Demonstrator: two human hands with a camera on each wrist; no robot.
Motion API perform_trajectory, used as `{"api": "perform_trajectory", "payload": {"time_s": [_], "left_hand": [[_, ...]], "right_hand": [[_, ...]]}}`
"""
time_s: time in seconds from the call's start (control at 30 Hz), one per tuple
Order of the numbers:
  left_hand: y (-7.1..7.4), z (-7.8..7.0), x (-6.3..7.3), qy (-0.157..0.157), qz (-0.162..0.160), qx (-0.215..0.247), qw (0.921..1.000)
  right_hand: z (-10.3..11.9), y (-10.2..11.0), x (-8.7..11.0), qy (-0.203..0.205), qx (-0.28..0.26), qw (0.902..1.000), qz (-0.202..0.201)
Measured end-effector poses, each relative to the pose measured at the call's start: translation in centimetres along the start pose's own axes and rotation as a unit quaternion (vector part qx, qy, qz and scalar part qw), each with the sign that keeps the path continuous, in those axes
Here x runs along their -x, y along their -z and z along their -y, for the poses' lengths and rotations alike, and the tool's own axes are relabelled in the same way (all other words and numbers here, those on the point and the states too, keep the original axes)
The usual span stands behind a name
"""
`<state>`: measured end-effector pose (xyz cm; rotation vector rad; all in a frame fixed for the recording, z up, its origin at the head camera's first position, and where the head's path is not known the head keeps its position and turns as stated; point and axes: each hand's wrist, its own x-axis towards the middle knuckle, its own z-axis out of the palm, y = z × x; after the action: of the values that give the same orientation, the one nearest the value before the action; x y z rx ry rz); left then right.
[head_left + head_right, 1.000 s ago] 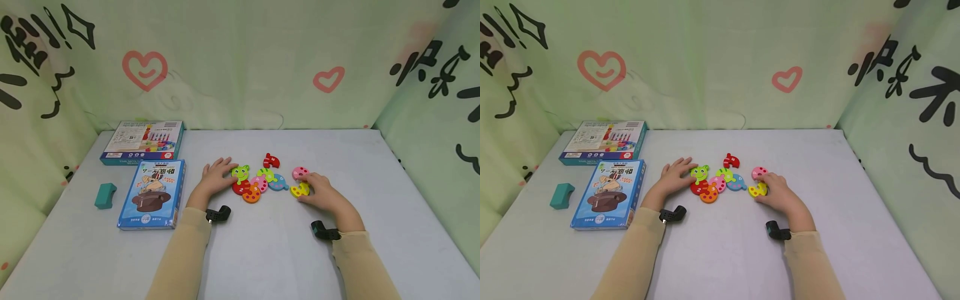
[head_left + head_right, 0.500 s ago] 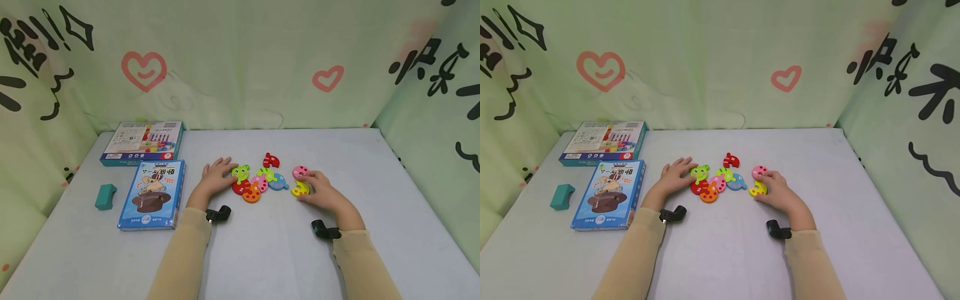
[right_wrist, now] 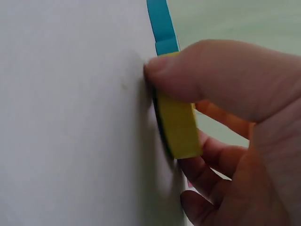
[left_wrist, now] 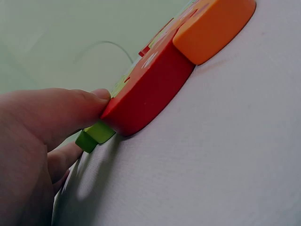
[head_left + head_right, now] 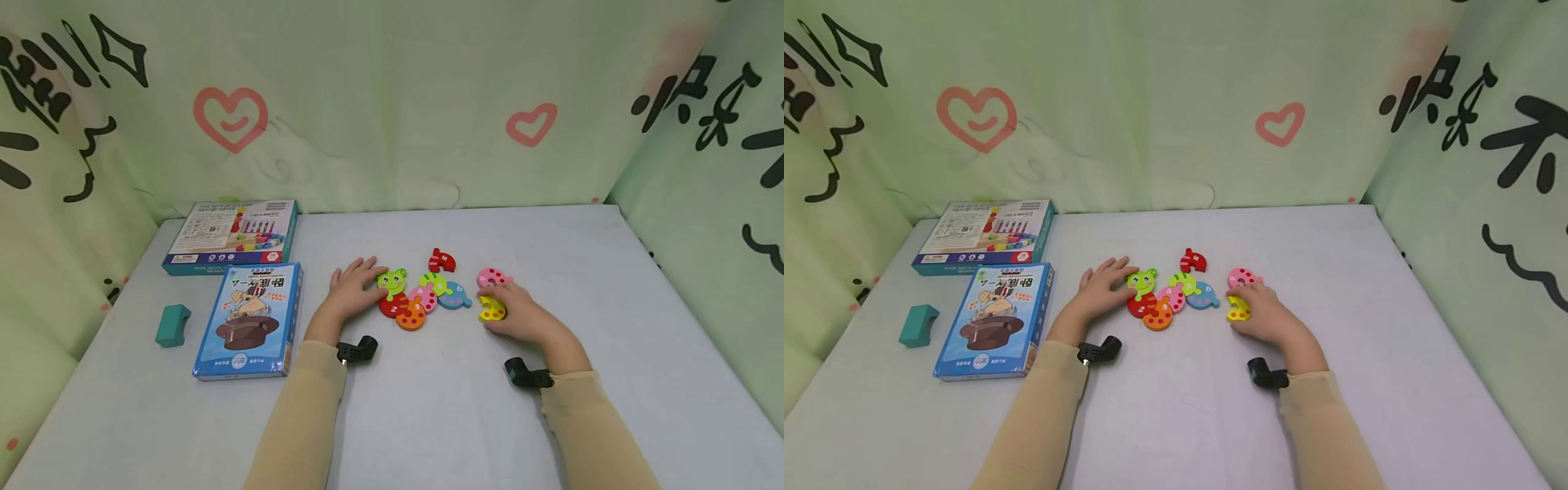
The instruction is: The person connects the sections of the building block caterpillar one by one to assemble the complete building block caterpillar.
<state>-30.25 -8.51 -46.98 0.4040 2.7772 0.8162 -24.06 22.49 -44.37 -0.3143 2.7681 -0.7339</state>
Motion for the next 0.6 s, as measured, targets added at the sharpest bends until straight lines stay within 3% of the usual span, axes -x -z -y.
{"api": "perform_trajectory", "payload": {"time_s": [0.33,0.6], "left_hand": [[0.0,-0.1,-0.1,-0.003,-0.002,0.004,1.0000],[-0.1,0.1,-0.1,0.001,-0.002,0.003,1.0000]], "right_hand": [[1.4,-0.6,-0.7,0.001,-0.098,0.9946,-0.034],[1.2,-1.8,-1.5,-0.002,-0.100,0.9939,-0.047]]}}
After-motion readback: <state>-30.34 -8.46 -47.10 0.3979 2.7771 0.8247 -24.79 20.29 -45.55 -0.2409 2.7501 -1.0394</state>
